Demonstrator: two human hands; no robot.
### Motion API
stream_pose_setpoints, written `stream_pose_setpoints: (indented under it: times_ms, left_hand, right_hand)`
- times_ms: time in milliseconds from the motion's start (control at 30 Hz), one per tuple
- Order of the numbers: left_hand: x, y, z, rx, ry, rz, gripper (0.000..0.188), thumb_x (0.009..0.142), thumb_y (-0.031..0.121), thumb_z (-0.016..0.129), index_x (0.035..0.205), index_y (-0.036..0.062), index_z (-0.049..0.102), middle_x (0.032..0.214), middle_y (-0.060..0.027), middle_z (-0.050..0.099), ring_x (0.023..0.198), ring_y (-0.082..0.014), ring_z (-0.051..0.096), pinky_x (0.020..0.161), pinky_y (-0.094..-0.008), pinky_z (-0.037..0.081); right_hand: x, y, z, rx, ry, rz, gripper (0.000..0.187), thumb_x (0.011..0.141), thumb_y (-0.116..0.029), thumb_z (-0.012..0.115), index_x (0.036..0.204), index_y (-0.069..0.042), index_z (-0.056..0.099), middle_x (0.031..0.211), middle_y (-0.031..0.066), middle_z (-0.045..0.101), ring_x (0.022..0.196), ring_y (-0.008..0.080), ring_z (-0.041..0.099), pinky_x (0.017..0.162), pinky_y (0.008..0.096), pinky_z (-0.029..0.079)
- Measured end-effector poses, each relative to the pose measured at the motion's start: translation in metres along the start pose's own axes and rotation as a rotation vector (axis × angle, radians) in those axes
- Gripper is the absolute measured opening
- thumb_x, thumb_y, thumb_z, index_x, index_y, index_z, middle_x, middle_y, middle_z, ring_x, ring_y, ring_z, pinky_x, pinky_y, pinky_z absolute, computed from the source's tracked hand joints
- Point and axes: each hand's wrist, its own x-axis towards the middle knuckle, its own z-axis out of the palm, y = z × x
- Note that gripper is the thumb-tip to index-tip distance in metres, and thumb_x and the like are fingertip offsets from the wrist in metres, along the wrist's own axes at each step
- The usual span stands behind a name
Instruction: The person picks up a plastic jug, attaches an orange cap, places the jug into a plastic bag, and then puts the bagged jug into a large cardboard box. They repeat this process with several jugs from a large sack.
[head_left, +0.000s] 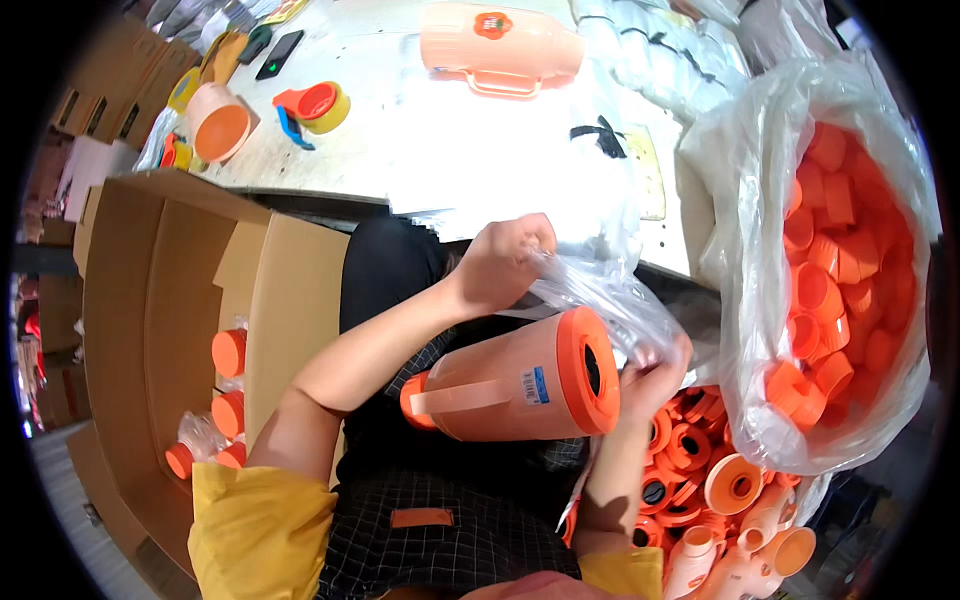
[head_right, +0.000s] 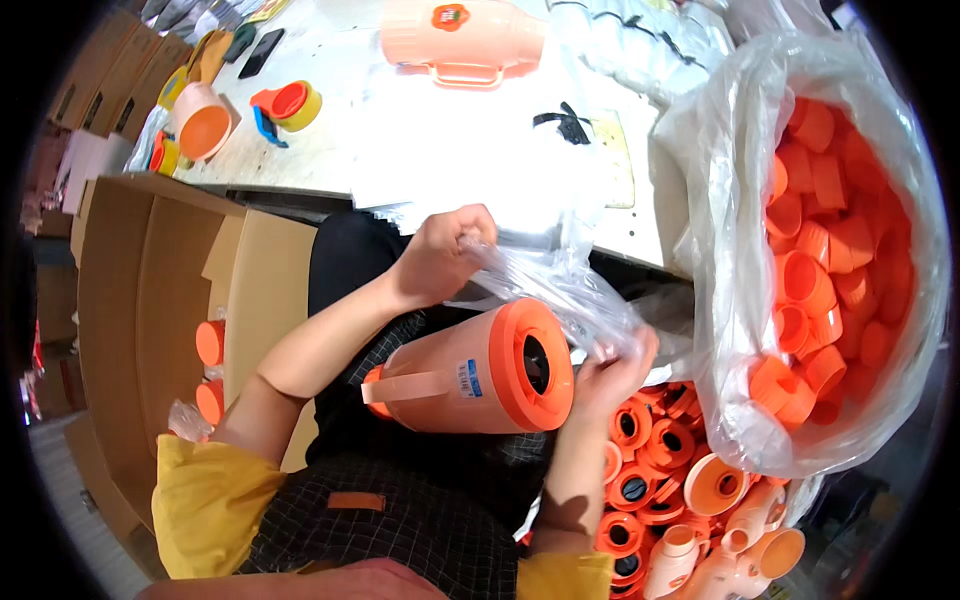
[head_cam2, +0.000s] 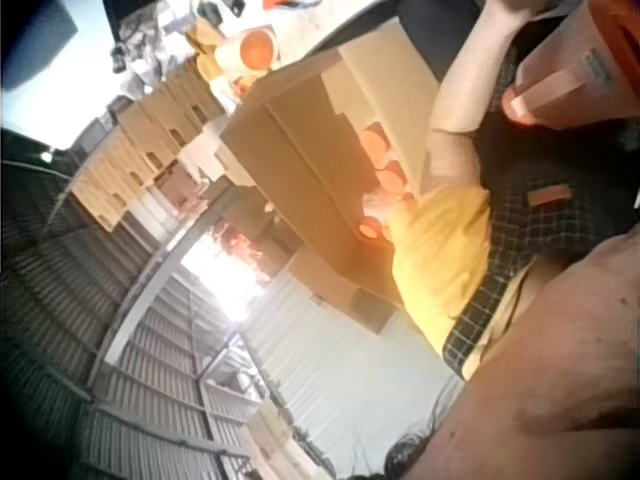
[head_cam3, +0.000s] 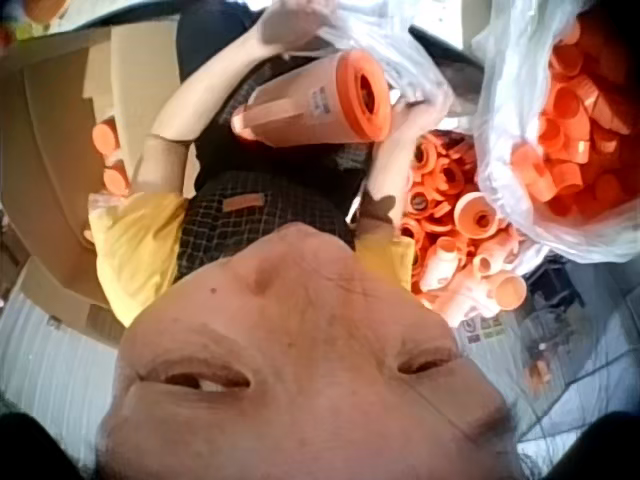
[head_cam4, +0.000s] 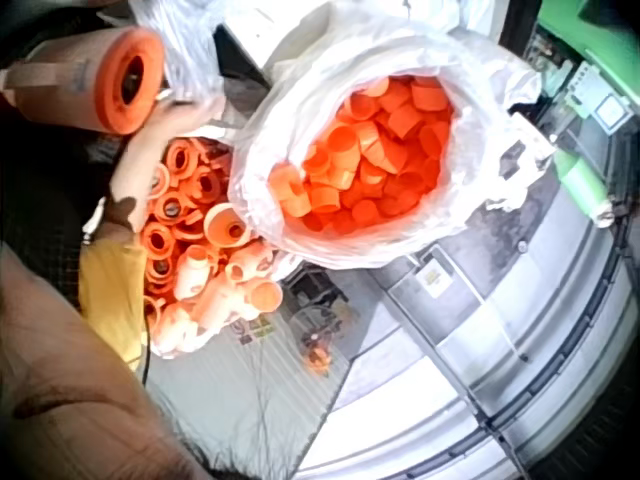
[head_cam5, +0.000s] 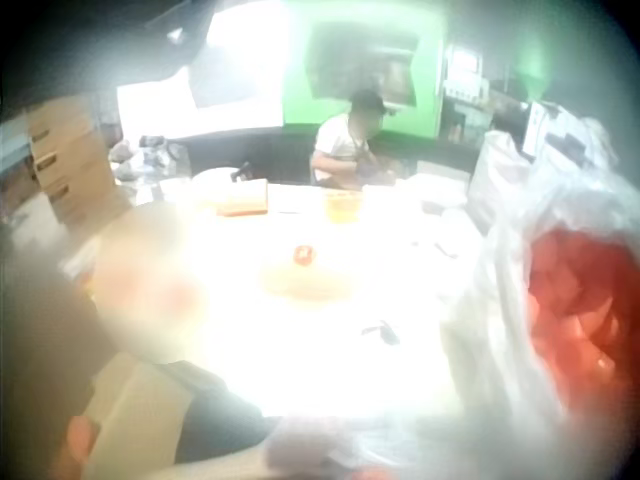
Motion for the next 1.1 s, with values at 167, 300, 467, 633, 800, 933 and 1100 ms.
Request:
stream_pose_setpoints:
  times_ms: [167, 300, 467, 633, 800, 933, 1100]
  left_hand:
    - [-0.094, 0.093, -0.004, 0.027, -0.029, 0.359, 0.031, 0.081, 0.017, 0.079, 0.106, 0.007, 0.063, 0.096, -0.0123, 0.062, 0.079, -0.0332, 0.065, 0.068, -0.0383, 0.055]
    - [-0.173, 0.071, -0.032, 0.404, 0.003, -0.169, 0.051, 0.074, 0.011, 0.08, 0.121, 0.0048, 0.061, 0.1, -0.0129, 0.062, 0.083, -0.0363, 0.065, 0.071, -0.0422, 0.055]
    - [-0.256, -0.006, -0.022, 0.304, 0.362, -0.212, 0.044, 0.084, 0.008, 0.069, 0.126, 0.0018, 0.057, 0.098, -0.017, 0.06, 0.105, -0.0401, 0.061, 0.083, -0.0437, 0.053]
    - [-0.296, -0.02, -0.147, 0.442, 0.689, -0.422, 0.042, 0.087, 0.01, 0.069, 0.127, 0.0025, 0.059, 0.103, -0.0164, 0.063, 0.106, -0.0366, 0.063, 0.084, -0.0427, 0.054]
    - [-0.347, -0.075, -0.293, 0.744, 0.659, -1.011, 0.04, 0.089, 0.012, 0.068, 0.128, 0.0032, 0.06, 0.107, -0.0157, 0.065, 0.107, -0.0332, 0.065, 0.085, -0.0417, 0.055]
    - [-0.335, -0.147, -0.347, 0.857, 0.31, -1.339, 0.039, 0.091, 0.013, 0.068, 0.129, 0.0037, 0.062, 0.111, -0.0152, 0.067, 0.108, -0.0304, 0.067, 0.086, -0.041, 0.055]
    - [-0.336, -0.225, -0.368, 0.875, 0.001, -1.545, 0.038, 0.094, 0.015, 0.067, 0.13, 0.0044, 0.063, 0.115, -0.0145, 0.069, 0.109, -0.027, 0.069, 0.087, -0.04, 0.056]
  right_hand:
    - [-0.107, 0.046, -0.033, -0.742, -0.218, -0.332, 0.021, 0.097, -0.01, 0.059, 0.117, -0.003, 0.055, 0.099, 0.007, 0.055, 0.098, 0.0238, 0.061, 0.089, 0.0371, 0.053]
    - [-0.153, 0.065, -0.038, -0.858, -0.722, 0.005, 0.035, 0.094, -0.008, 0.066, 0.126, -0.001, 0.055, 0.111, 0.012, 0.06, 0.109, 0.0264, 0.061, 0.096, 0.0389, 0.05]
    - [-0.163, 0.066, 0.036, -0.932, -1.239, 0.072, 0.052, 0.09, -0.005, 0.075, 0.137, 0.001, 0.053, 0.126, 0.0182, 0.064, 0.123, 0.0307, 0.06, 0.106, 0.0421, 0.047]
    - [-0.165, 0.031, 0.135, -0.557, -1.659, -0.016, 0.063, 0.08, 0.004, 0.079, 0.137, -0.003, 0.052, 0.126, 0.0169, 0.066, 0.106, 0.0273, 0.071, 0.093, 0.0391, 0.056]
    - [-0.15, 0.056, 0.139, -0.714, -1.515, 0.021, 0.045, 0.085, 0.009, 0.068, 0.127, -0.002, 0.06, 0.113, 0.0136, 0.071, 0.096, 0.0199, 0.07, 0.087, 0.0316, 0.055]
    - [-0.108, 0.063, 0.15, -0.873, -1.328, 0.026, 0.027, 0.089, 0.01, 0.062, 0.114, 0.001, 0.065, 0.102, 0.0099, 0.071, 0.092, 0.0165, 0.068, 0.085, 0.0292, 0.053]
    - [-0.044, 0.05, 0.222, -1.082, -1.209, -0.279, 0.009, 0.096, 0.0, 0.061, 0.101, 0.002, 0.069, 0.097, 0.0106, 0.07, 0.091, 0.0201, 0.067, 0.083, 0.0303, 0.051]
